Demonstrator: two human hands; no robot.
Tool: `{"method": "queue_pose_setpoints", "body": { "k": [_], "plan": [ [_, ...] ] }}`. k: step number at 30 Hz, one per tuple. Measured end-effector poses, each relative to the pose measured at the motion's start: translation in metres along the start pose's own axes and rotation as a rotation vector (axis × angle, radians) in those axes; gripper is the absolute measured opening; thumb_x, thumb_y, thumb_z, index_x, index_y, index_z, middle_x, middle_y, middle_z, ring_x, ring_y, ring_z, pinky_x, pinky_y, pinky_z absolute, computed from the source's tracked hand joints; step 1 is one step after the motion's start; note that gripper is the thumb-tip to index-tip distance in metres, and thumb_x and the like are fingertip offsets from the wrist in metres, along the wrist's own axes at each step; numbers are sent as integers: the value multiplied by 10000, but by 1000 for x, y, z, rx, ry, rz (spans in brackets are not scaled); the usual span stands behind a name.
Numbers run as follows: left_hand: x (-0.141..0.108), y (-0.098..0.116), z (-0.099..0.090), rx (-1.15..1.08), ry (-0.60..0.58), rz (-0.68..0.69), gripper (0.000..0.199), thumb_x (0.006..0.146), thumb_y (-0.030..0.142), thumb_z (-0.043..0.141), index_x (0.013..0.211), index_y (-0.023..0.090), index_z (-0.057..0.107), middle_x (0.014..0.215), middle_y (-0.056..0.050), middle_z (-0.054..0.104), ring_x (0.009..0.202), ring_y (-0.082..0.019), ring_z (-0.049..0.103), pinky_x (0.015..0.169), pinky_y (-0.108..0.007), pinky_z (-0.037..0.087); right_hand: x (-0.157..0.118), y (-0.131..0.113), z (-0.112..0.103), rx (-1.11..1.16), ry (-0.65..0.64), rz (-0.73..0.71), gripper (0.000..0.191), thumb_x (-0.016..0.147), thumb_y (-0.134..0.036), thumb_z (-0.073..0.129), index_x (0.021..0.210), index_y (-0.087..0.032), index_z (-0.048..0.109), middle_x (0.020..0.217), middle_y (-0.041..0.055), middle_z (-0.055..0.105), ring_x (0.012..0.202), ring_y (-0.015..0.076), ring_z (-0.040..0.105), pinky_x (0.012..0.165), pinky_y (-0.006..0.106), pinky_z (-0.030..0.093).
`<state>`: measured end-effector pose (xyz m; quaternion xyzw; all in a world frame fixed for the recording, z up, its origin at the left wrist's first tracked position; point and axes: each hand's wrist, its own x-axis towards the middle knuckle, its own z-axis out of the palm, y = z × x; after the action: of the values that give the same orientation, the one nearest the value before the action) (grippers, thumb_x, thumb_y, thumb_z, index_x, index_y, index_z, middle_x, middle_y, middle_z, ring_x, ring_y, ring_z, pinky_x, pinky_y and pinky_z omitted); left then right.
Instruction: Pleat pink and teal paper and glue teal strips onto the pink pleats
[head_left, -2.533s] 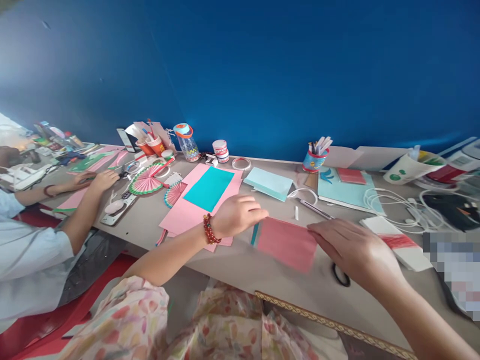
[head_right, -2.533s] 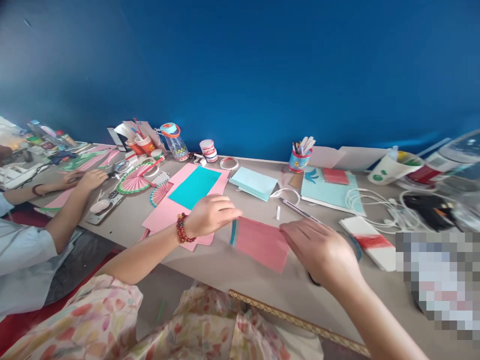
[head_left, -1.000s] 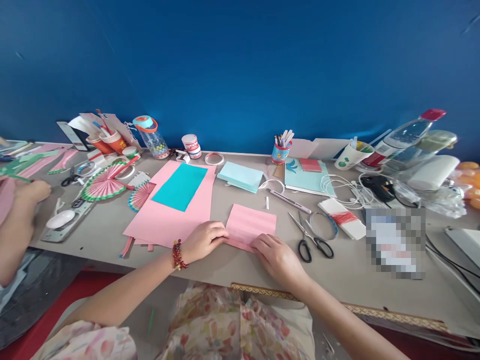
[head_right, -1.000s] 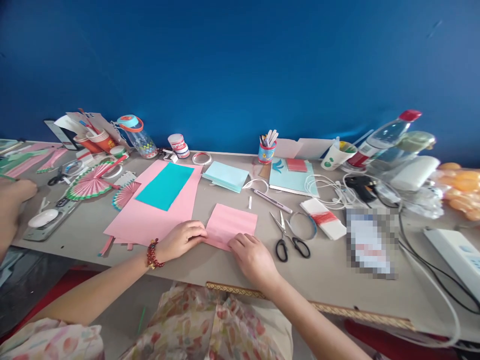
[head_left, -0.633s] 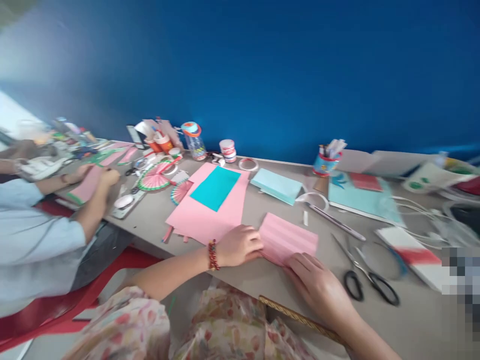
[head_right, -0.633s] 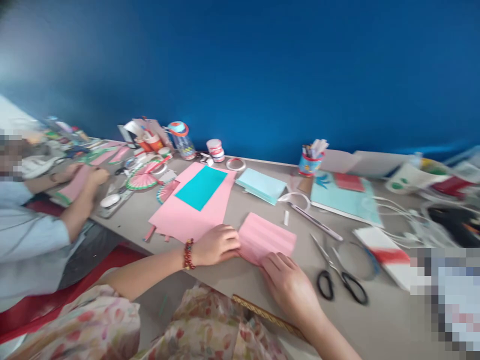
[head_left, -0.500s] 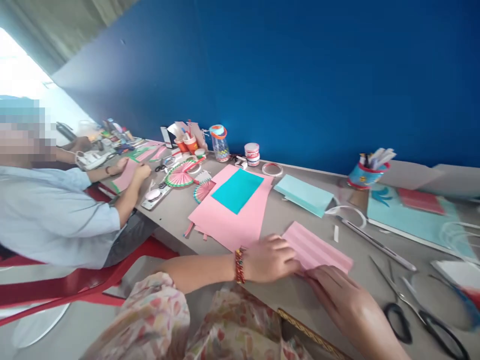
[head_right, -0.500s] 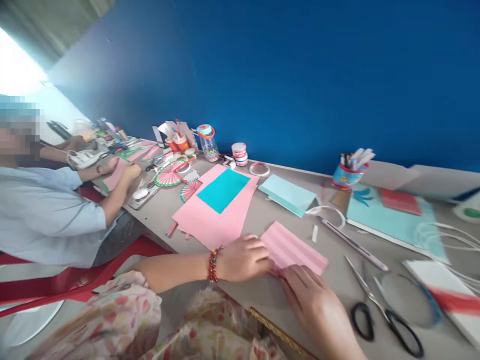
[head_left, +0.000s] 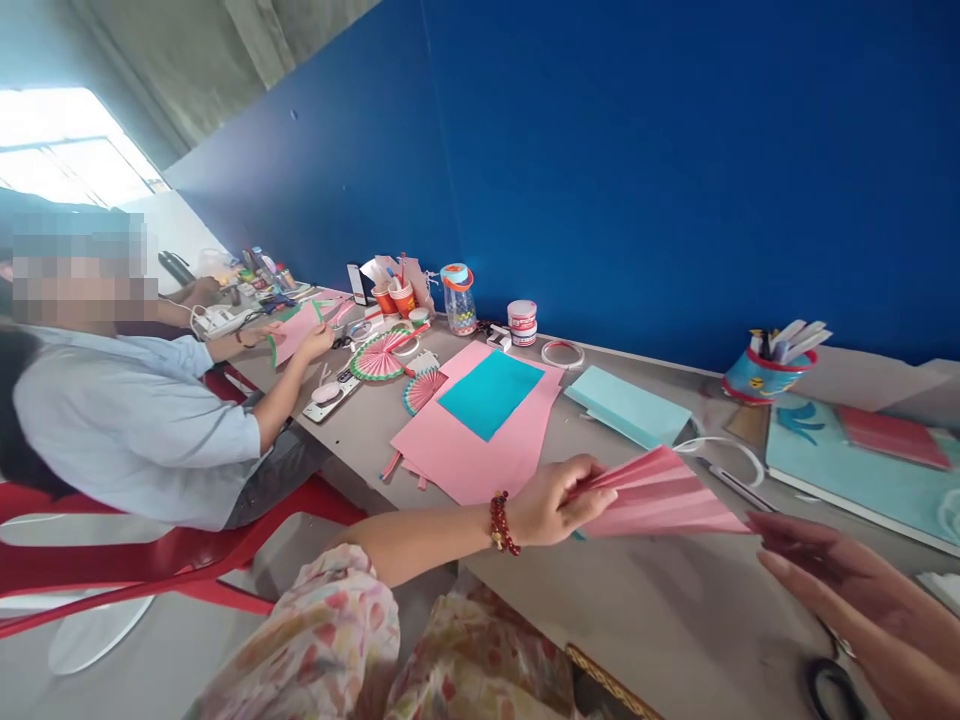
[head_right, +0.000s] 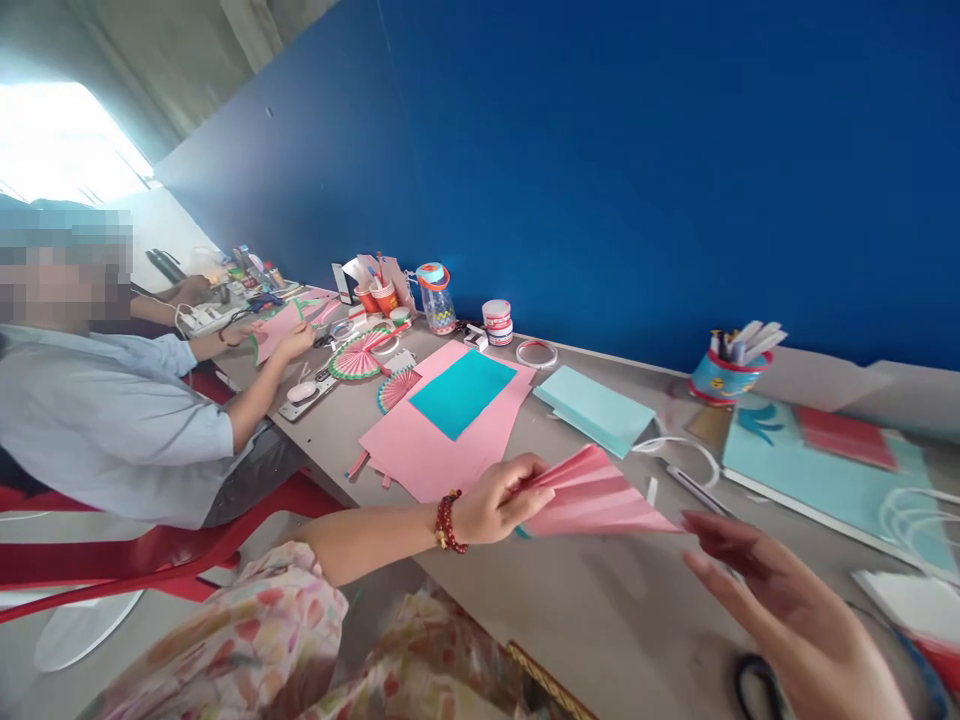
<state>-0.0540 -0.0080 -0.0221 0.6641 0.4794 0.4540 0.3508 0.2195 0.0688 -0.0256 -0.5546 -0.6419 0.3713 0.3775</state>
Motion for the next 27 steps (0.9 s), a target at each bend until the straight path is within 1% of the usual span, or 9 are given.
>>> {"method": "queue_pose_setpoints", "body": {
  "k": [3, 5, 8, 11, 13, 16, 19, 23, 27],
  "plan": [
    [12, -4, 6, -120, 88, -21, 338, 948, 511, 451, 891, 183, 508, 704, 21, 442, 607, -109, 408, 558, -245, 330, 3, 0, 6, 221, -44, 137, 688, 501, -698, 760, 1062, -306, 684, 1157, 94, 705, 1093, 328, 641, 756, 357, 592],
    [20, -6, 8, -164, 146, -47, 375, 939, 548, 446, 874, 184, 509, 712, 13, 444, 629, -121, 413, 574, -257, 339, 4, 2, 10, 353, -79, 163, 670, 516, -665, 785, 1080, -319, 683, 1203, 97, 682, 1124, 314, 619, 811, 344, 580],
    [28, -11, 12, -199, 184, -85, 402, 918, 582, 466, 879, 185, 521, 733, 3, 456, 659, -135, 427, 593, -270, 347, 3, 6, 17, 440, -148, 191, 532, 549, -618, 807, 954, -284, 727, 969, 116, 724, 849, 270, 673, 710, 330, 591],
    [30, -20, 15, -230, 200, -107, 406, 905, 589, 488, 882, 186, 531, 757, -1, 476, 695, -146, 450, 627, -278, 366, 2, 11, 27, 380, -85, 140, 474, 606, -590, 789, 921, -243, 723, 866, 78, 709, 714, 215, 646, 641, 307, 588],
    [29, -26, 17, -265, 206, -132, 402, 899, 584, 503, 877, 185, 546, 770, -3, 494, 721, -151, 467, 666, -284, 387, 2, 13, 33, 371, -31, 91, 523, 654, -593, 758, 1036, -242, 691, 1019, 70, 712, 842, 228, 668, 727, 308, 597],
    [27, -33, 21, -384, 178, -181, 388, 879, 572, 545, 885, 187, 588, 817, -15, 552, 800, -171, 519, 753, -301, 422, 2, 17, 40, 414, -43, 60, 636, 707, -584, 732, 1242, -268, 596, 1294, 78, 631, 1122, 264, 623, 883, 330, 576],
    [28, -39, 25, -571, 152, -235, 379, 843, 561, 597, 928, 193, 626, 893, -29, 608, 885, -193, 561, 832, -322, 438, 2, 22, 43, 486, -108, 97, 699, 749, -569, 707, 1363, -300, 506, 1405, 91, 557, 1185, 284, 603, 868, 354, 591],
    [28, -43, 28, -685, 116, -273, 405, 809, 549, 652, 983, 185, 642, 921, -36, 619, 893, -192, 568, 849, -331, 438, 0, 28, 40, 596, -163, 221, 714, 715, -568, 731, 1344, -292, 536, 1311, 107, 632, 1054, 309, 678, 751, 372, 630],
    [28, -42, 23, -605, 80, -257, 395, 798, 548, 680, 930, 179, 627, 849, -8, 567, 801, -153, 527, 759, -289, 421, -1, 26, 35, 594, -48, 336, 588, 589, -508, 828, 1108, -273, 683, 1058, 75, 743, 931, 321, 714, 725, 394, 642]
  ]
}}
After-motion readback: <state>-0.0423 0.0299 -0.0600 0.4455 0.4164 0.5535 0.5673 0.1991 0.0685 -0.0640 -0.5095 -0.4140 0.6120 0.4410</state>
